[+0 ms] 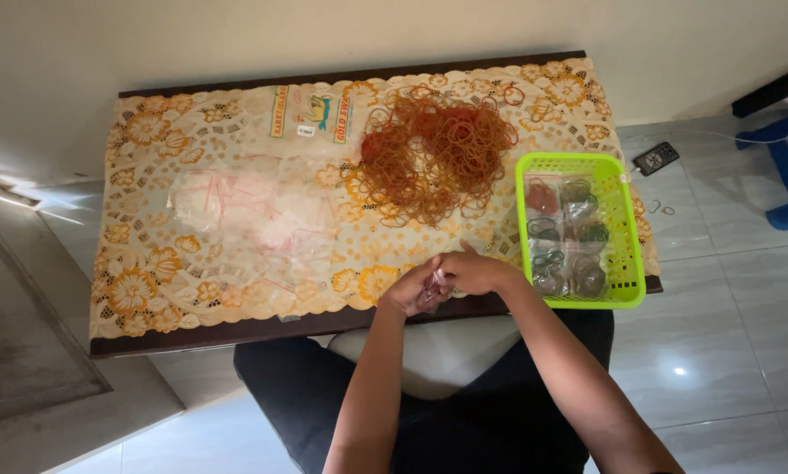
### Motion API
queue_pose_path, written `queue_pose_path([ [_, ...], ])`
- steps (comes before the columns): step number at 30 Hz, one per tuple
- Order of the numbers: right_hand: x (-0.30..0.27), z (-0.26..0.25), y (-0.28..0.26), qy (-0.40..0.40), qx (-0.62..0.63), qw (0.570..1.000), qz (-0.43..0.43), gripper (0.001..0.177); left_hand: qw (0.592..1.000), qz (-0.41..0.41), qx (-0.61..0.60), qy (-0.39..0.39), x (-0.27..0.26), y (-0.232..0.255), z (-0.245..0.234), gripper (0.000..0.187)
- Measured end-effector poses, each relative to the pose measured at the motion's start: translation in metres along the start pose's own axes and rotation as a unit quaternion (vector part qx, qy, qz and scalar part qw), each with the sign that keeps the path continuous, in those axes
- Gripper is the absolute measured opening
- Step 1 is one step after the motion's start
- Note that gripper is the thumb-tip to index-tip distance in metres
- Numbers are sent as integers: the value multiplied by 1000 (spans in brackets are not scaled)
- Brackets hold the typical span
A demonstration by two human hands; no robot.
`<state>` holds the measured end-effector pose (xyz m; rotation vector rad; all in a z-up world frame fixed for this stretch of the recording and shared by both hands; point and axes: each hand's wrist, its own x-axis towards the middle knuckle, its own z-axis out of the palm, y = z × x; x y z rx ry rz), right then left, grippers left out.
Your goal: Packaging rubber bands into small plastic bags and placing them in a basket
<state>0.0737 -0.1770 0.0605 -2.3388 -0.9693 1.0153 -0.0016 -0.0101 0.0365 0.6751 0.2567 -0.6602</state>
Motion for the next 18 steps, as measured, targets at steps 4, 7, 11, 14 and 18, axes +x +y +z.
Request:
queue_pose_path([
  [4,-6,-15,-30,49,-18,998,25,22,1000,-10,1,-5,7,6,1,45],
  [7,-6,-21,-40,83,-33,993,79,22,1000,-19,-15,3,-5,15,14,51],
  [11,27,24,18,167,14,984,66,15,997,-39,-73,10,-3,14,9,54],
  [14,2,4,-17,204,12,978,46,21,992,-45,-112,23,11,5,-9,60],
  [18,-17,-12,-45,195,89,977,-19,36,988,-41,-149,21,32,-11,-36,72],
])
